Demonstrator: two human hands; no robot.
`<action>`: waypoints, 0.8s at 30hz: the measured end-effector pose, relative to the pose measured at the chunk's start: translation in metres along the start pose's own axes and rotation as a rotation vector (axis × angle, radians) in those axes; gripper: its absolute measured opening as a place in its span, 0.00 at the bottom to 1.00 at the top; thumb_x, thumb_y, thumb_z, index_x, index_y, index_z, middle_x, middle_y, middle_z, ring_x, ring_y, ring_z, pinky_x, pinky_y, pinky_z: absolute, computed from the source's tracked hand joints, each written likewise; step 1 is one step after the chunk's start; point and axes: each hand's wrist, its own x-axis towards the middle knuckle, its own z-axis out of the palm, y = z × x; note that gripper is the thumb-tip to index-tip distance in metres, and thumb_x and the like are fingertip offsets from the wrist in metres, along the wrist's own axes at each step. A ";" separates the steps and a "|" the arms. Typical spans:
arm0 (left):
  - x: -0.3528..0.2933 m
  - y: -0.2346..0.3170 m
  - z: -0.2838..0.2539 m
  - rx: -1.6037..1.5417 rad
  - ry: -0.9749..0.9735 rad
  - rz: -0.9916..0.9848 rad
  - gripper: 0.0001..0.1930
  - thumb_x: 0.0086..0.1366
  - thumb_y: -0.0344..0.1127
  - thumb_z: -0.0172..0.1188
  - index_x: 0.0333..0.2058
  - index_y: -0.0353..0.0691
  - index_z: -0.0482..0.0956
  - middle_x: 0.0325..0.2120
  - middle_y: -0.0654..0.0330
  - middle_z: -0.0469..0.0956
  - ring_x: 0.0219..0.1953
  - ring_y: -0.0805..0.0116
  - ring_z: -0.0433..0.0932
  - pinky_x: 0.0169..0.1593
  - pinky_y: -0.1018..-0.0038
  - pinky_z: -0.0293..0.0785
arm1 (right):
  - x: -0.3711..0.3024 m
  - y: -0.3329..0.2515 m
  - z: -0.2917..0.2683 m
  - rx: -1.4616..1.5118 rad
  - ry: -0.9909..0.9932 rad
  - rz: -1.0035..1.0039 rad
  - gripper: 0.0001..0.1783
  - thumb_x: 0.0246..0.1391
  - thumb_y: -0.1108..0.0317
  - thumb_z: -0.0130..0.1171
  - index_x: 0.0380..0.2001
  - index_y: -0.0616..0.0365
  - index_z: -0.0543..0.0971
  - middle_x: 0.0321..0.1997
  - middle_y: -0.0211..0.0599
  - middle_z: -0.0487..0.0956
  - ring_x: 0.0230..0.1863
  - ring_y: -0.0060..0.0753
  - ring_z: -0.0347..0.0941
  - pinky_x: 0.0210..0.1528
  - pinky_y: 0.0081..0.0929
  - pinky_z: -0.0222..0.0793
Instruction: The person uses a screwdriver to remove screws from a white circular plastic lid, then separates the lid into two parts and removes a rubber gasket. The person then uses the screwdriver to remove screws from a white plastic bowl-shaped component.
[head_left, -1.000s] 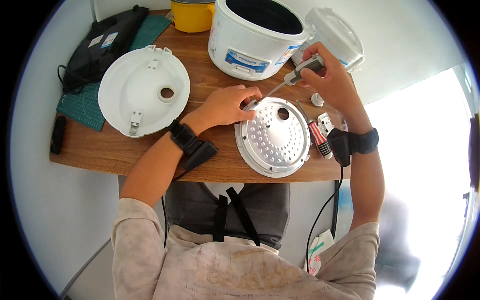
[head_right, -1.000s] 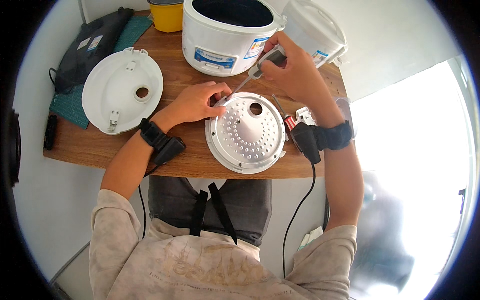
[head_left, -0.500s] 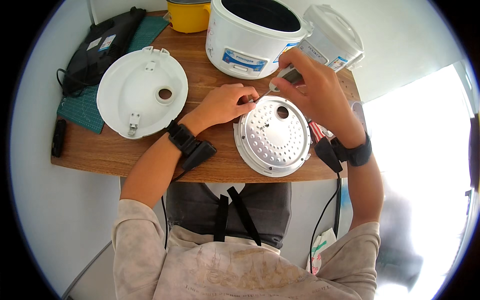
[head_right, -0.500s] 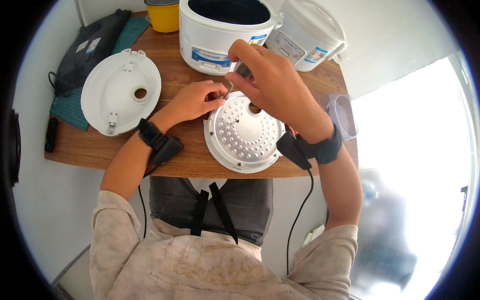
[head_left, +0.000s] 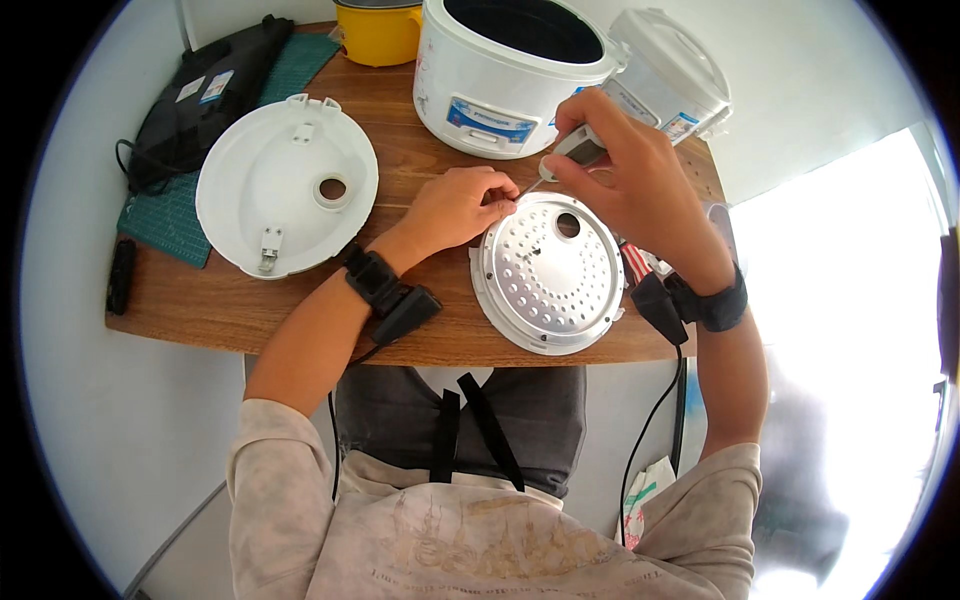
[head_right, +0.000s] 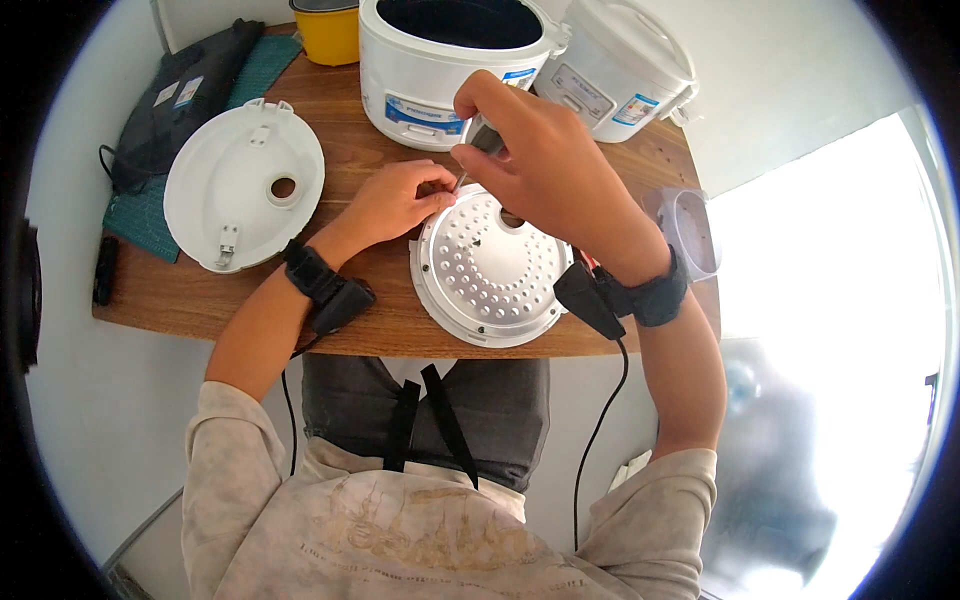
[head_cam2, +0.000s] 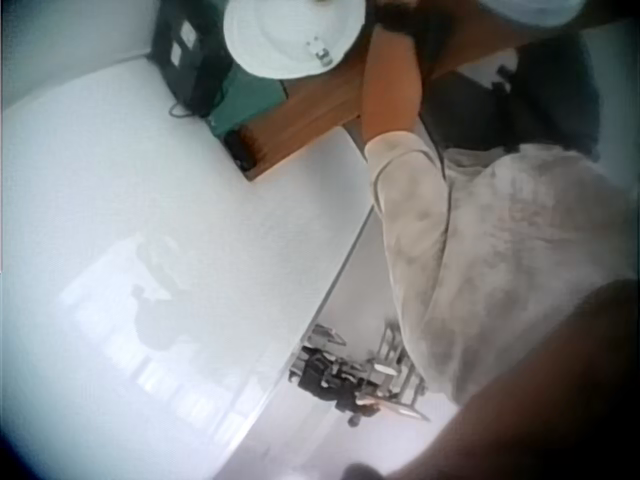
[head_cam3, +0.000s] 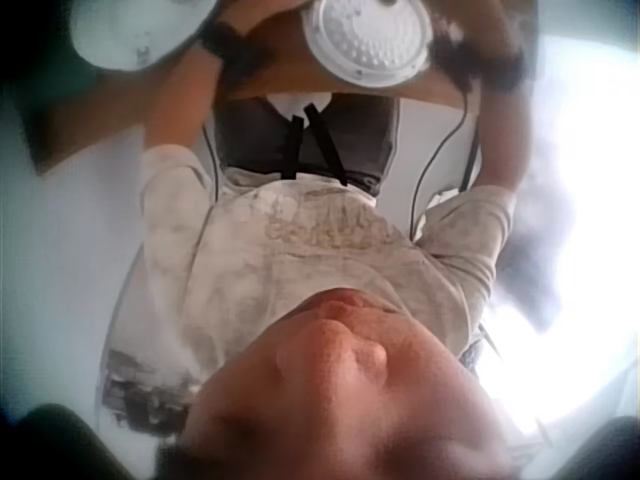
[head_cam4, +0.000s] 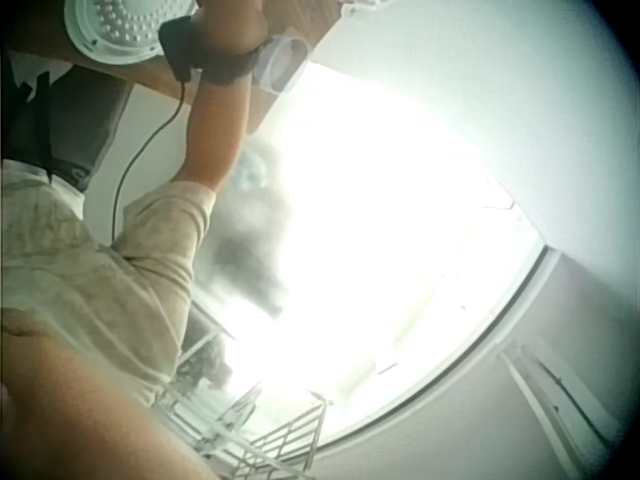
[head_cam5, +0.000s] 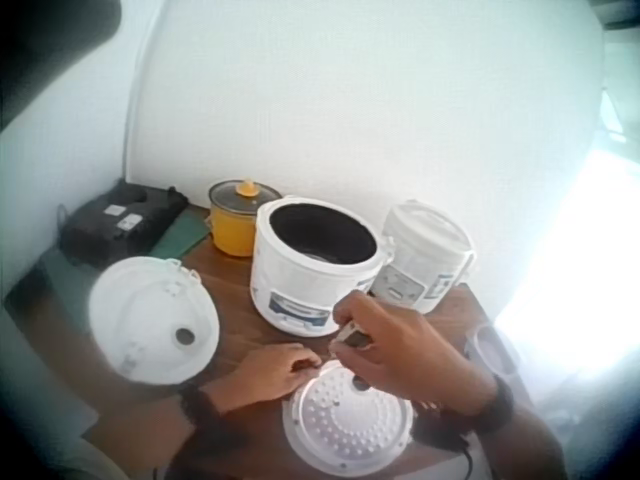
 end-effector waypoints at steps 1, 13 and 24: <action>-0.001 0.001 -0.001 -0.010 -0.001 -0.013 0.11 0.65 0.42 0.62 0.41 0.43 0.83 0.34 0.60 0.84 0.38 0.62 0.83 0.41 0.65 0.77 | 0.000 -0.001 0.000 0.000 -0.003 0.052 0.16 0.57 0.67 0.65 0.43 0.56 0.70 0.28 0.44 0.81 0.28 0.40 0.83 0.28 0.30 0.76; 0.000 0.003 -0.002 -0.022 -0.001 -0.010 0.11 0.64 0.42 0.63 0.41 0.43 0.84 0.34 0.60 0.85 0.37 0.62 0.83 0.41 0.65 0.77 | 0.000 0.000 -0.002 -0.095 0.028 0.124 0.22 0.59 0.49 0.65 0.39 0.57 0.72 0.21 0.43 0.79 0.23 0.42 0.80 0.25 0.33 0.72; -0.003 0.013 -0.015 -0.022 -0.132 -0.039 0.19 0.59 0.45 0.68 0.46 0.43 0.81 0.38 0.58 0.83 0.37 0.63 0.82 0.43 0.68 0.77 | 0.008 0.000 0.001 -0.181 0.076 0.119 0.18 0.58 0.62 0.64 0.41 0.57 0.67 0.22 0.46 0.78 0.25 0.51 0.78 0.29 0.42 0.72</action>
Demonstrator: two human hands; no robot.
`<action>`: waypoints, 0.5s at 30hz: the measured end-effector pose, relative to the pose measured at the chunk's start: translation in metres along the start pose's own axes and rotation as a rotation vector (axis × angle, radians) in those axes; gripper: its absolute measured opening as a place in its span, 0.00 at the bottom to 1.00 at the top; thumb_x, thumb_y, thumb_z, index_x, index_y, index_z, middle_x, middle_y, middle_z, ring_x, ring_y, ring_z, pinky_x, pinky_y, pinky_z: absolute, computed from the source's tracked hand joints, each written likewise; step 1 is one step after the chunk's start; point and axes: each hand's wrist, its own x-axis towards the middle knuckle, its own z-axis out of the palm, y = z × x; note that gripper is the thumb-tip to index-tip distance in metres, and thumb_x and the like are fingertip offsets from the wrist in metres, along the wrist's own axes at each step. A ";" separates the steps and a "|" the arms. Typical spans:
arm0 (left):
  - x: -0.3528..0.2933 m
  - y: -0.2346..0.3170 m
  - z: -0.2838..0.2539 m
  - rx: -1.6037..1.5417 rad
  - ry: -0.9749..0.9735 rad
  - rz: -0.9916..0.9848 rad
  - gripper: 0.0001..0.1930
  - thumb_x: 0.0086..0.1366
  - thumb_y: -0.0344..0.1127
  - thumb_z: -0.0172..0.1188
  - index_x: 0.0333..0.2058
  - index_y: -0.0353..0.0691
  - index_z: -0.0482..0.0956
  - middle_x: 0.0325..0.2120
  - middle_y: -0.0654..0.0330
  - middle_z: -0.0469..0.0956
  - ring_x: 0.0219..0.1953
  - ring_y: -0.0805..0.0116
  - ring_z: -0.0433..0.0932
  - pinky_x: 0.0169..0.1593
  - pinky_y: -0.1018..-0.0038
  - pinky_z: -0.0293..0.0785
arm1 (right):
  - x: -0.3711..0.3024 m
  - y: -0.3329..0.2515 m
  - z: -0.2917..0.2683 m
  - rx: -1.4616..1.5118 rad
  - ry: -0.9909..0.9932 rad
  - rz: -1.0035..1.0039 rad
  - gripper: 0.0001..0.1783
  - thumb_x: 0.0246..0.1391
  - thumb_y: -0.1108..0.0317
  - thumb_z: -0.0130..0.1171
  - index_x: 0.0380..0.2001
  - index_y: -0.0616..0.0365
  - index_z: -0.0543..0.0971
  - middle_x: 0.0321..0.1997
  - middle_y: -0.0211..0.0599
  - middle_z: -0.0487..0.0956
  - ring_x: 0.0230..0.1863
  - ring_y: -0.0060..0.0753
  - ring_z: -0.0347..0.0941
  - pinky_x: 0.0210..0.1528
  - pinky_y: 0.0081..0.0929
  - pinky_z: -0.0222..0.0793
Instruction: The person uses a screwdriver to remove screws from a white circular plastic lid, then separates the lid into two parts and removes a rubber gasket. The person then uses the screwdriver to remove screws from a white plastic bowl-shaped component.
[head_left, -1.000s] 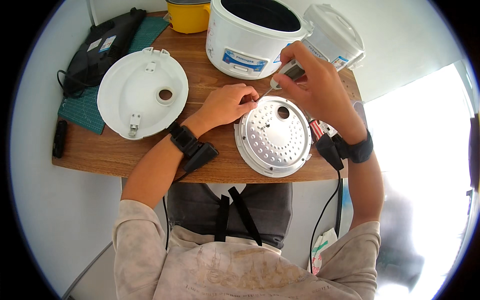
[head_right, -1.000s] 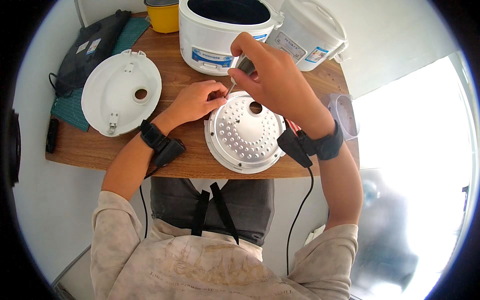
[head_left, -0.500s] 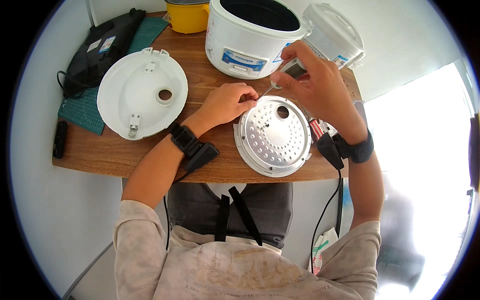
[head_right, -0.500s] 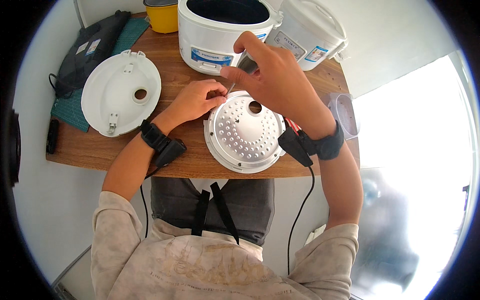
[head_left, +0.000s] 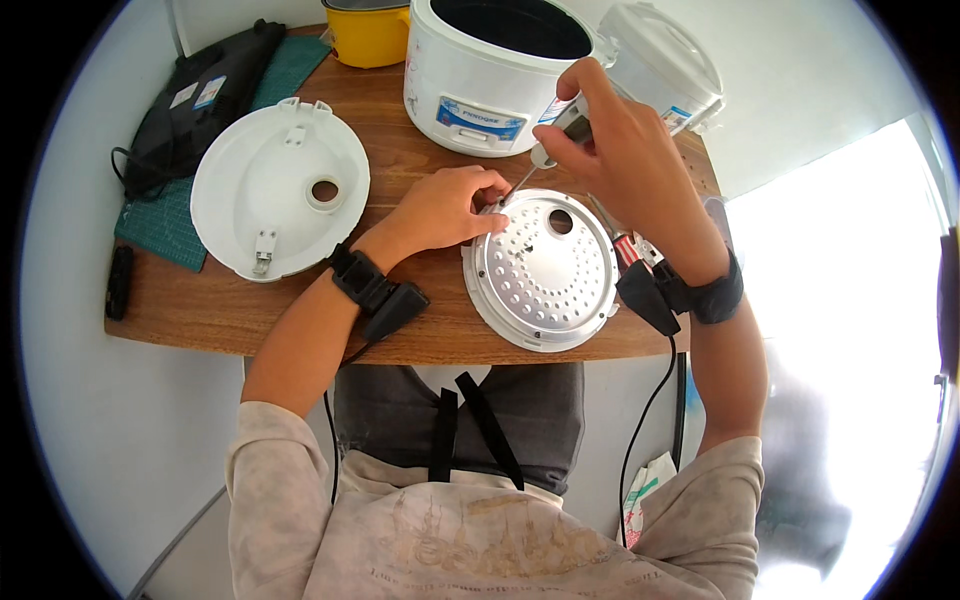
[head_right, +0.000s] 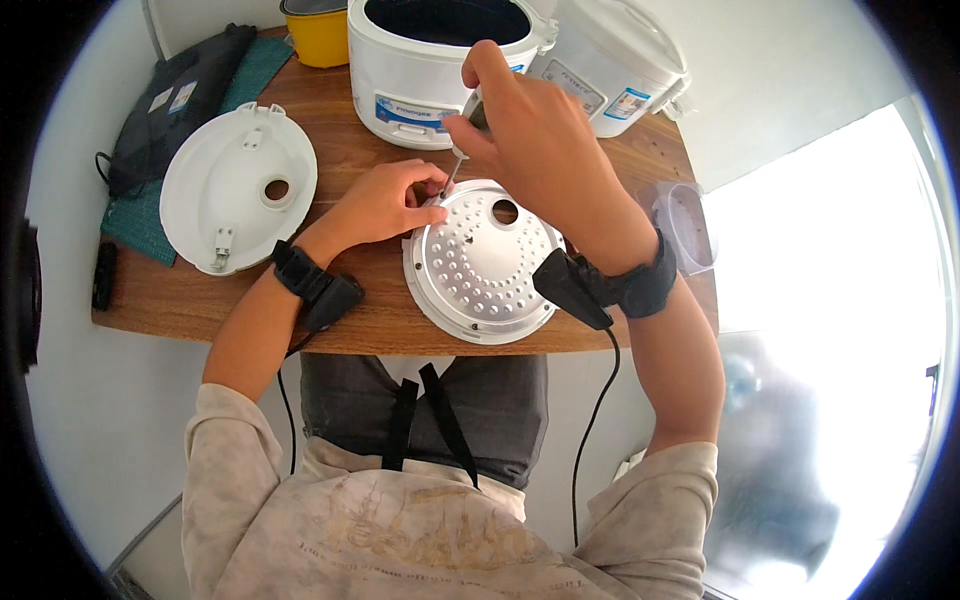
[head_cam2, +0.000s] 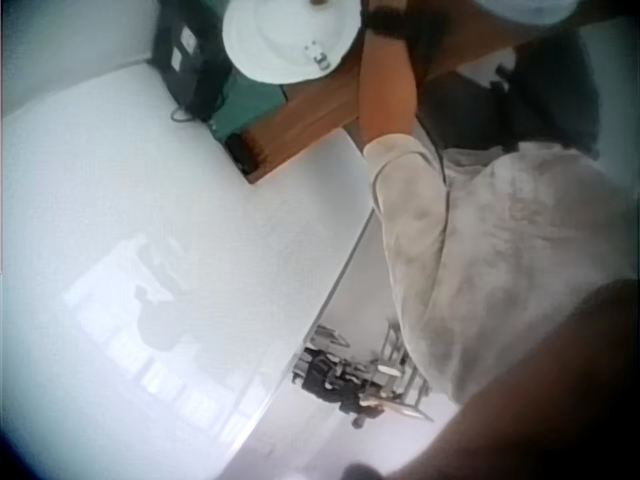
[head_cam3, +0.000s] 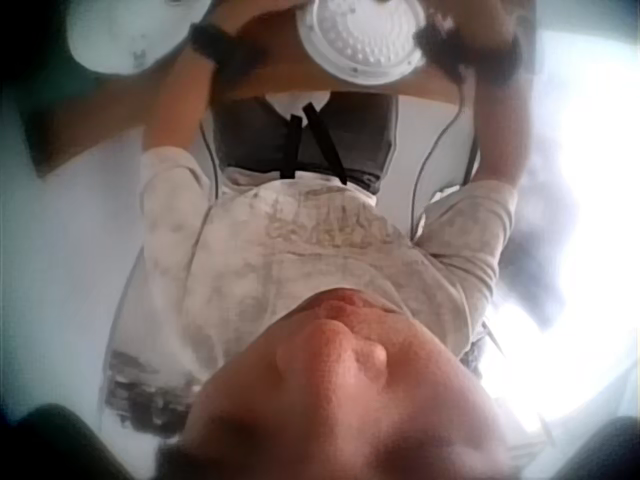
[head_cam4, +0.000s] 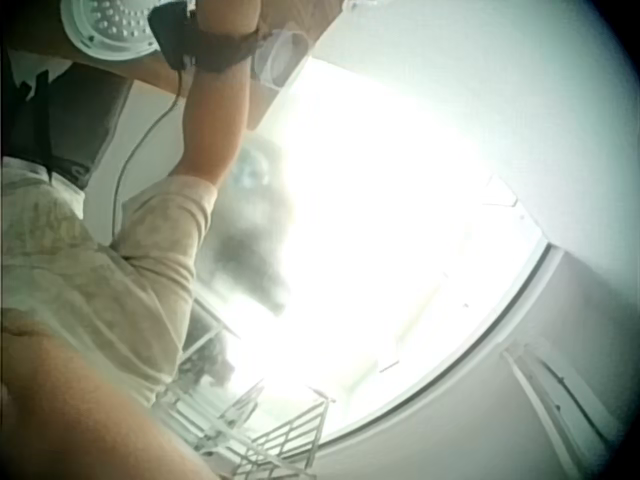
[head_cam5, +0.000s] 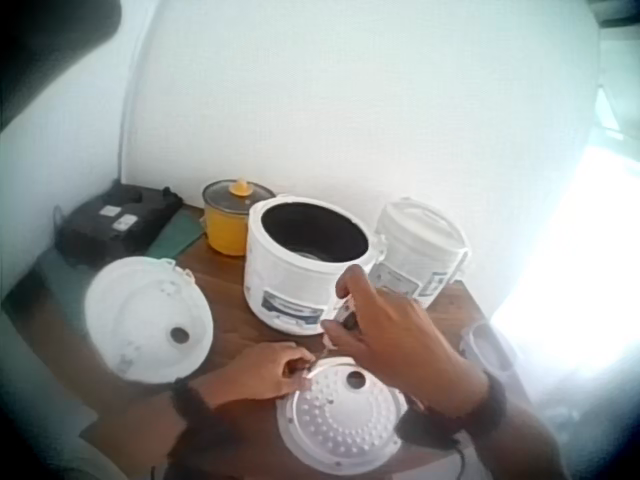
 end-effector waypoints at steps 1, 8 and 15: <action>-0.001 0.001 -0.002 0.007 -0.012 -0.013 0.20 0.58 0.45 0.69 0.47 0.43 0.81 0.38 0.58 0.83 0.38 0.62 0.82 0.43 0.68 0.77 | 0.000 0.000 0.000 0.022 -0.007 0.005 0.18 0.57 0.63 0.64 0.42 0.58 0.66 0.21 0.46 0.77 0.25 0.51 0.78 0.30 0.42 0.72; 0.001 -0.001 0.000 0.029 -0.003 0.006 0.21 0.58 0.45 0.69 0.47 0.43 0.80 0.38 0.58 0.83 0.40 0.62 0.82 0.44 0.67 0.77 | 0.002 -0.005 -0.002 0.171 -0.085 0.036 0.19 0.54 0.64 0.65 0.43 0.58 0.68 0.23 0.49 0.79 0.26 0.53 0.79 0.32 0.42 0.73; 0.001 -0.004 0.001 0.021 0.000 0.002 0.20 0.58 0.45 0.69 0.47 0.44 0.80 0.37 0.58 0.83 0.40 0.61 0.82 0.44 0.66 0.77 | 0.004 -0.003 -0.003 -0.094 -0.095 0.151 0.19 0.56 0.61 0.65 0.42 0.58 0.69 0.24 0.51 0.80 0.27 0.51 0.80 0.34 0.42 0.74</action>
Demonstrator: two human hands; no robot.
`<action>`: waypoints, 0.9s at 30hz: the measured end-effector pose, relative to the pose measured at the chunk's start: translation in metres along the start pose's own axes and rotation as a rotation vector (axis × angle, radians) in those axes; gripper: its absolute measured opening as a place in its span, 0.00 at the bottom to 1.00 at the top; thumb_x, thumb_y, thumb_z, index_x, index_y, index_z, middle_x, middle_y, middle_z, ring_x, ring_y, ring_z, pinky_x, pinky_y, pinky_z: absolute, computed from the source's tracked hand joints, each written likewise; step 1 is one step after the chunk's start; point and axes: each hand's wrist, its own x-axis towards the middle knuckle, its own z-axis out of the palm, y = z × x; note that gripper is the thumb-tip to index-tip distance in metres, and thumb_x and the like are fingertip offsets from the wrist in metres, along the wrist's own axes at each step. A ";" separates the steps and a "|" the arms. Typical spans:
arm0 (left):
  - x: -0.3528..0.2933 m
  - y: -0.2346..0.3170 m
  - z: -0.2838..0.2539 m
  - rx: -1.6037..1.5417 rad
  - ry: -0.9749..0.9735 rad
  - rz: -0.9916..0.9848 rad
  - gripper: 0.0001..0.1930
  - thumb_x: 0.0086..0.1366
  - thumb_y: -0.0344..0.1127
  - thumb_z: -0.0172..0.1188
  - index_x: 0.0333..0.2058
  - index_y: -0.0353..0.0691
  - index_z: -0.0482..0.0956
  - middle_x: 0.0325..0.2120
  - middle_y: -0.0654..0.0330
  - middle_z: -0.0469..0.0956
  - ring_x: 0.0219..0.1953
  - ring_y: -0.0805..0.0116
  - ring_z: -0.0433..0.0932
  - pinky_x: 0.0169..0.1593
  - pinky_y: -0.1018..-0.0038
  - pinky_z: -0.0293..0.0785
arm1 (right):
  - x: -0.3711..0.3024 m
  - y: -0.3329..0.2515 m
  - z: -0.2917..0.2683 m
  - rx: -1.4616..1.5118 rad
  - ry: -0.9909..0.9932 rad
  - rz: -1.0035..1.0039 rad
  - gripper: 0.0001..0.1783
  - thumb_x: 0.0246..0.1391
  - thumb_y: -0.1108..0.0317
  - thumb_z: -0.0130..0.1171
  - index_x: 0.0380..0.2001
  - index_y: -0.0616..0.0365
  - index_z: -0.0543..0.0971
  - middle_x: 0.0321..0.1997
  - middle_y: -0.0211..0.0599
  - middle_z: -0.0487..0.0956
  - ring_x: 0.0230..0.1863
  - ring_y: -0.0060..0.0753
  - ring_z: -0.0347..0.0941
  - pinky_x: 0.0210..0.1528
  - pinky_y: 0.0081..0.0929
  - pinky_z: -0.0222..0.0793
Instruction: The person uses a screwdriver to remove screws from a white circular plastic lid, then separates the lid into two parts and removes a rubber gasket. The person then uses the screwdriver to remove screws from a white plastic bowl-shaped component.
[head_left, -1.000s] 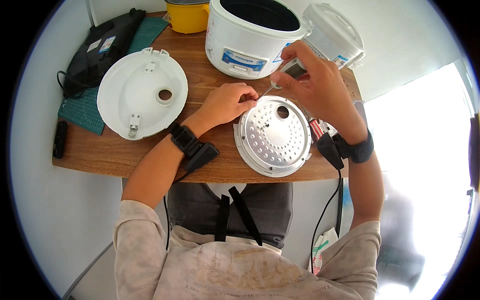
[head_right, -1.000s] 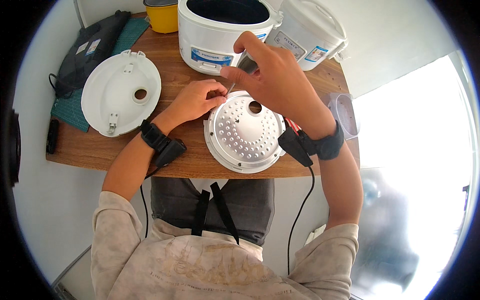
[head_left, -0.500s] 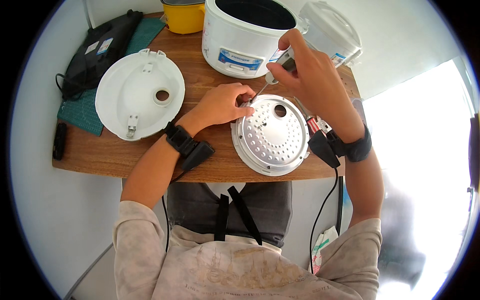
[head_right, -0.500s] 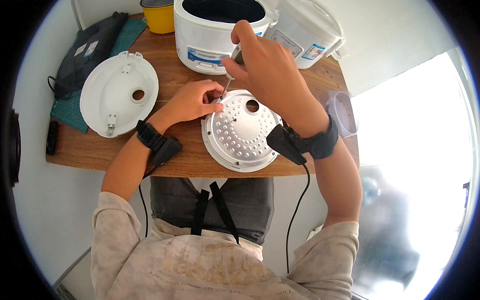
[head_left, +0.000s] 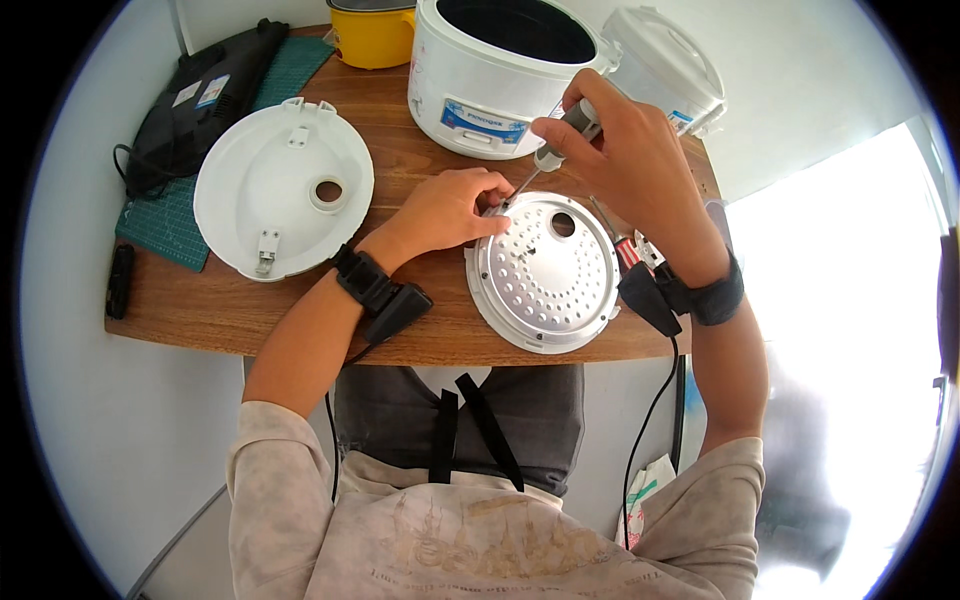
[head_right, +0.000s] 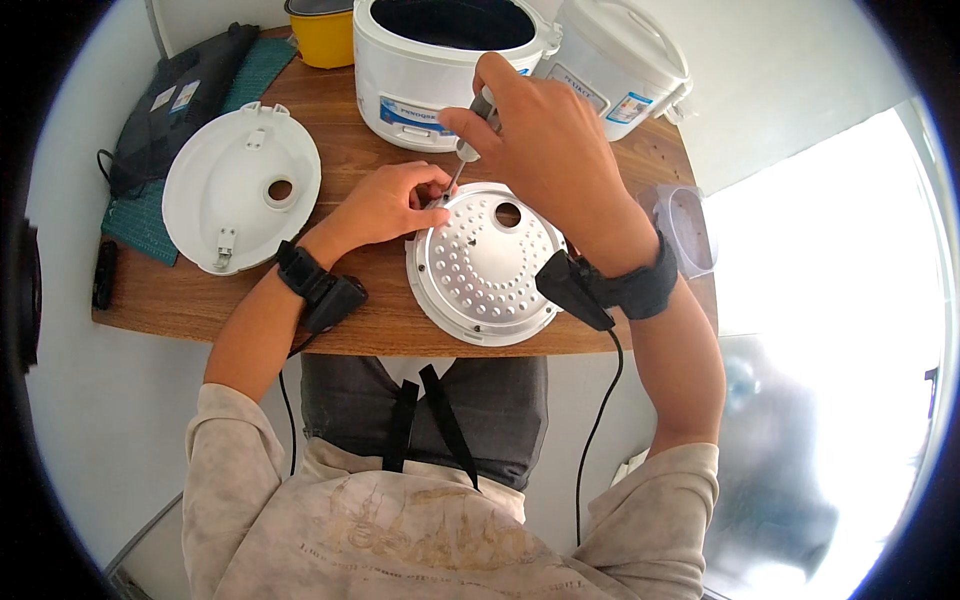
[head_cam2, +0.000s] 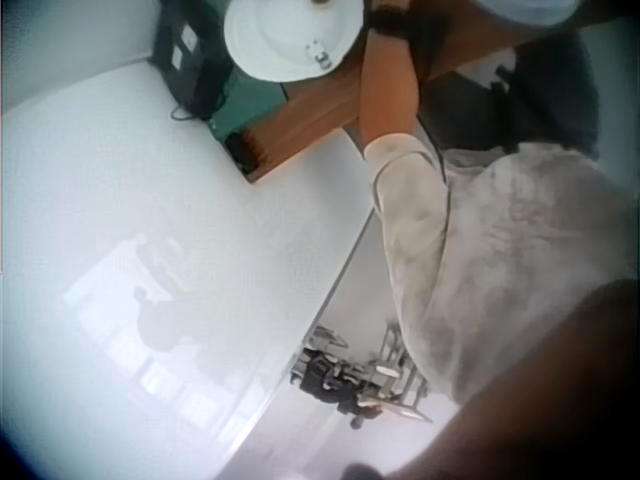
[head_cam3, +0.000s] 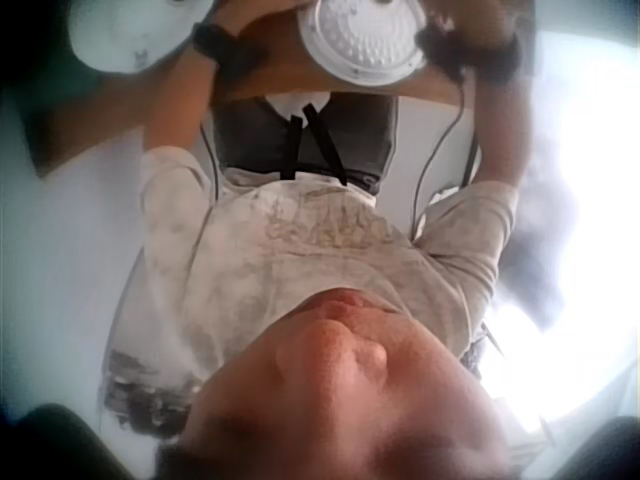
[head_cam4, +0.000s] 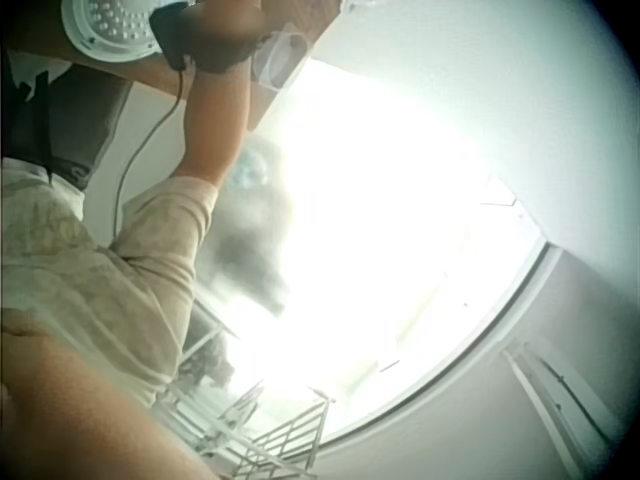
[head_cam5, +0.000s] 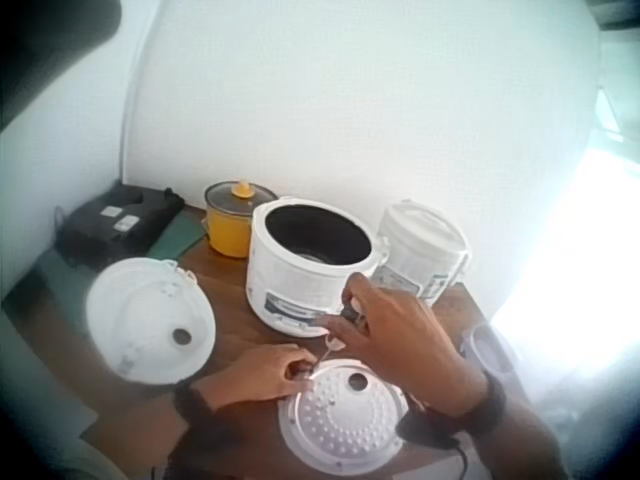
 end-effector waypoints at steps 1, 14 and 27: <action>0.000 0.000 0.000 -0.004 -0.001 0.003 0.20 0.58 0.45 0.69 0.47 0.44 0.80 0.37 0.58 0.83 0.40 0.61 0.82 0.44 0.66 0.77 | 0.000 0.002 0.001 0.059 0.033 -0.023 0.19 0.56 0.61 0.65 0.42 0.59 0.70 0.24 0.50 0.80 0.28 0.52 0.80 0.34 0.42 0.74; -0.001 0.000 0.000 0.018 0.004 0.011 0.19 0.58 0.45 0.69 0.46 0.45 0.80 0.37 0.59 0.82 0.41 0.61 0.81 0.44 0.66 0.77 | -0.001 -0.013 -0.003 0.024 0.005 0.007 0.16 0.55 0.63 0.63 0.39 0.61 0.70 0.25 0.51 0.80 0.30 0.55 0.78 0.36 0.43 0.74; 0.000 0.001 0.000 0.012 0.001 0.008 0.20 0.58 0.44 0.69 0.47 0.45 0.80 0.37 0.60 0.82 0.40 0.62 0.81 0.44 0.66 0.77 | -0.005 0.000 0.004 0.033 0.085 -0.138 0.19 0.53 0.67 0.63 0.44 0.59 0.67 0.31 0.51 0.81 0.33 0.54 0.80 0.38 0.44 0.74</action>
